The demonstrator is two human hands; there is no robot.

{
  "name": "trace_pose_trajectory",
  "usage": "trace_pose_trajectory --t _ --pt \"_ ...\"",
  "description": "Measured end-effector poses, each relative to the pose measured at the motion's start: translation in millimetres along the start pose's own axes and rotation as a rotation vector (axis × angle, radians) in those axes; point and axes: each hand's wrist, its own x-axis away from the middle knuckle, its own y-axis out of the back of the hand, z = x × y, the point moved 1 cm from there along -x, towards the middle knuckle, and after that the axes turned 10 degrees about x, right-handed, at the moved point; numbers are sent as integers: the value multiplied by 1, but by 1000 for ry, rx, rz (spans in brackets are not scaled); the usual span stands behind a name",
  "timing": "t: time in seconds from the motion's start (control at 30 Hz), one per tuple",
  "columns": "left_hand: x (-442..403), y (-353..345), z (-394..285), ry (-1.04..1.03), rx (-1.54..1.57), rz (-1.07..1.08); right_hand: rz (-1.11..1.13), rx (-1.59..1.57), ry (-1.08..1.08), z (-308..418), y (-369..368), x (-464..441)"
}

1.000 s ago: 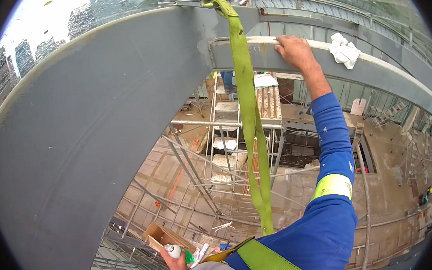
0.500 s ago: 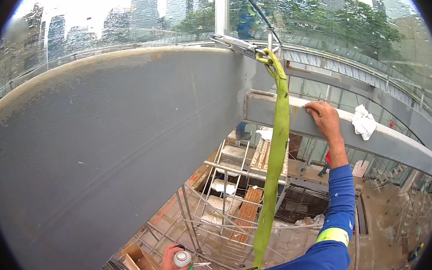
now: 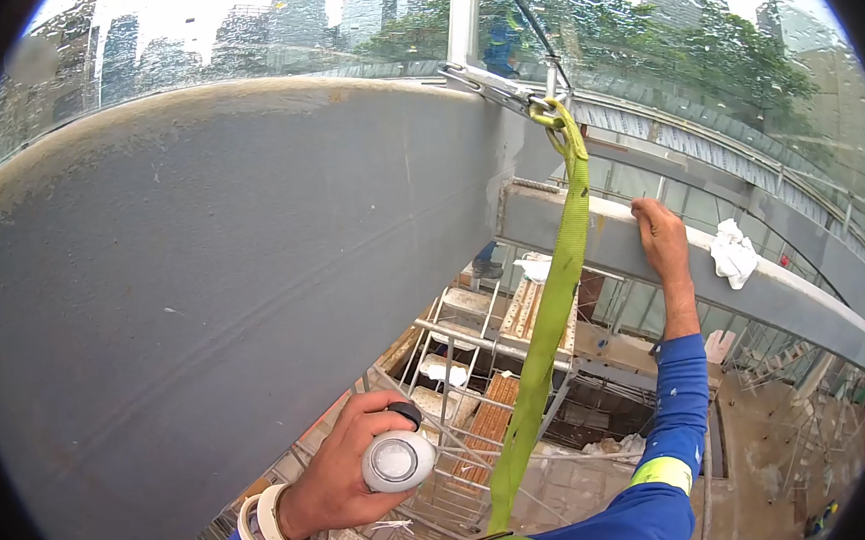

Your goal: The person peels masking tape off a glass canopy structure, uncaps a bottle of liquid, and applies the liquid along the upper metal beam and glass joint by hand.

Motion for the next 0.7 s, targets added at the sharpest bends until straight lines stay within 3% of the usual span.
trace_pose_trajectory --t 0.1,0.17,0.23,0.3,0.6,0.7 --pt "-13 7 -12 -53 -78 23 -105 -2 4 6 14 -25" --pt "-21 10 -15 -47 -66 11 -75 -306 -193 22 26 -59" --pt "-25 10 -14 -49 -38 40 -93 -833 -169 46 38 -101" --pt "-30 11 -13 -87 -61 -12 -116 -926 -141 76 53 -137" --pt "-29 13 -14 -65 3 -18 -129 -786 128 138 70 -185" --pt "-30 13 -13 -80 10 -10 -109 -794 96 148 68 -192"
